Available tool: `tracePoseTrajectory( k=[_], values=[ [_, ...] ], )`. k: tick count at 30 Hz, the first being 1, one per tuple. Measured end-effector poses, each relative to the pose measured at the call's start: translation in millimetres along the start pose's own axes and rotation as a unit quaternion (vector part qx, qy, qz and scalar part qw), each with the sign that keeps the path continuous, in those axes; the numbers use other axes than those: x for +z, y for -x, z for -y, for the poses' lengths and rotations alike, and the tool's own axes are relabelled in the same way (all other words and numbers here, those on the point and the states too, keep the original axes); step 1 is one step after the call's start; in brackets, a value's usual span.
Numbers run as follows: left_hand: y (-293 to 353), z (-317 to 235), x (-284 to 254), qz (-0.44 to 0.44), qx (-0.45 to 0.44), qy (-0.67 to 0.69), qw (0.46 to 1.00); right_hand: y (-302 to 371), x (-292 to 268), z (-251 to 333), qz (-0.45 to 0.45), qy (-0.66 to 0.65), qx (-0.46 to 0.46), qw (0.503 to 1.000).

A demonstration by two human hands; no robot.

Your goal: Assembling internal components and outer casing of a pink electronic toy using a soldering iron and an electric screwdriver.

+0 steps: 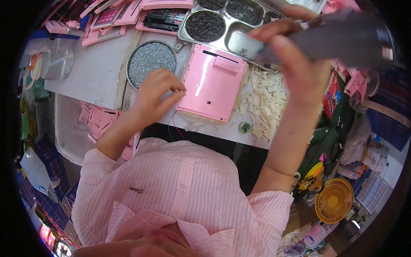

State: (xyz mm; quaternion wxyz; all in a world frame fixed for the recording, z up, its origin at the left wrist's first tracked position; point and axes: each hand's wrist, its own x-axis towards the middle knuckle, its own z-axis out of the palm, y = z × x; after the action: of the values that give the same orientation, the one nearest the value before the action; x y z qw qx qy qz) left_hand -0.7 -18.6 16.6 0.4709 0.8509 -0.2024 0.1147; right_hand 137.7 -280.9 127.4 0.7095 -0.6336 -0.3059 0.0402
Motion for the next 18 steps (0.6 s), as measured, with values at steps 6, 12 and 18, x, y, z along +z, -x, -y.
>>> tracePoseTrajectory(
  k=[6, 12, 18],
  values=[
    [1.0, -15.4, 24.7, -0.037, 0.033, -0.002, 0.999, 56.3, 93.3, 7.2, -0.048, -0.219, -0.013, 0.975],
    [1.9, -18.4, 23.6, -0.049, 0.029, 0.024, 0.998, 63.2, 99.9, -3.0, -0.017, -0.243, -0.025, 0.970],
    [10.0, -12.7, 25.6, -0.079, 0.037, -0.068, 0.994, 64.4, 108.3, -12.9, -0.002, -0.206, -0.025, 0.978]
  ],
)
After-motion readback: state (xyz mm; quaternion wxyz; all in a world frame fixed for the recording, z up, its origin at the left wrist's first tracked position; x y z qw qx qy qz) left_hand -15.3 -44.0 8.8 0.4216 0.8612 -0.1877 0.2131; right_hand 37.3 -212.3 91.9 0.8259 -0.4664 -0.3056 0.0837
